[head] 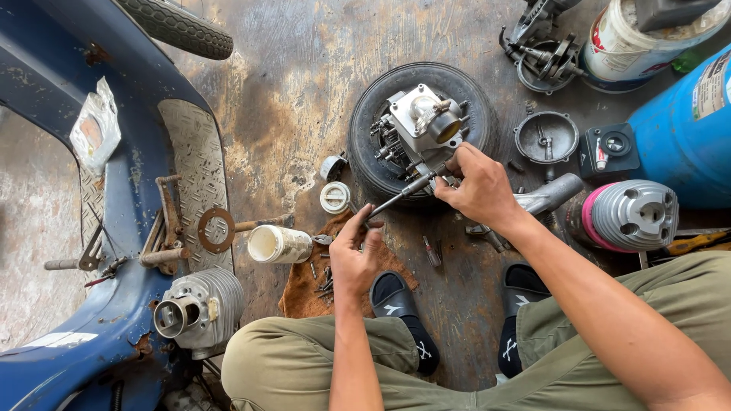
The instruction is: Assembling and inspecting components of a motorcycle engine, focusing on the cylinder and intake assembly.
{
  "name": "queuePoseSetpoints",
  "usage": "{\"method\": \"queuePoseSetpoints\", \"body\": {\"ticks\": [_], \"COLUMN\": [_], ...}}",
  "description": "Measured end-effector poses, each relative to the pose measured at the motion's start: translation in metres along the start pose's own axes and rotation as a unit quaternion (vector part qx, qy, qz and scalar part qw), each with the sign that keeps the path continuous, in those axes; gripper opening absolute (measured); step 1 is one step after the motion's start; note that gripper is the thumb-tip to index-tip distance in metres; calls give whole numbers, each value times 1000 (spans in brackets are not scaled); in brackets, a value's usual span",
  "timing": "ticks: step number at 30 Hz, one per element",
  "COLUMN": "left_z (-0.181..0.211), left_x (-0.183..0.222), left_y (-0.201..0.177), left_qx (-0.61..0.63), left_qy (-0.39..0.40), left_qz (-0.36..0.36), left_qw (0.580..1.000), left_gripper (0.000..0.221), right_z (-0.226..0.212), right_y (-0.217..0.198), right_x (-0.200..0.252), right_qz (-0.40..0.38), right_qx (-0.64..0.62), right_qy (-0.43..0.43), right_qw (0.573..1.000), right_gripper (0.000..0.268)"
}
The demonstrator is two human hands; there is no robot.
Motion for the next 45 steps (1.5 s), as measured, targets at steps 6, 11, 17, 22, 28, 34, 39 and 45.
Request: {"method": "queuePoseSetpoints", "body": {"ticks": [6, 11, 17, 22, 28, 34, 39, 45], "left_z": [-4, -20, -74, -79, -46, -54, -83, -83], "left_x": [-3, -4, 1, 1, 1, 0, -1, 1], "left_y": [-6, -8, -28, -39, -30, -28, -28, -28], "left_qx": [93, 146, 188, 189, 149, 117, 92, 75], "left_qy": [-17, -38, -117, -148, -139, -143, -158, -188], "left_qz": [101, 102, 170, 231, 205, 199, 208, 220], "left_qw": [990, 983, 960, 943, 957, 962, 961, 954], "left_gripper": [48, 51, 19, 20, 22, 25, 26, 28], "right_z": [-5, -1, 5, 6, -20, -76, -63, -88], "right_y": [-1, 1, 2, 2, 5, 13, 25, 23], "right_x": [-1, 0, 6, 3, 8, 13, 19, 21], "right_qz": [-10, -3, -3, 17, 20, -26, -18, -20], "right_qx": [-6, 5, 63, 138, 127, 173, 271, 285], "right_qy": [1, 12, 23, -18, -141, -262, -288, -296], "right_qw": [1000, 1000, 998, 990, 982, 949, 918, 911], "right_gripper": [26, 26, 30, 29, 32, 24, 9, 3]}}
Point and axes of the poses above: each hand's wrist, its own x-axis away from the middle knuckle, its own y-axis out of the palm, z = x × y, the point moved 10 cm from there along -x, towards the middle knuckle, and after that the axes turned 11 degrees about -x, right-handed, at the moved point
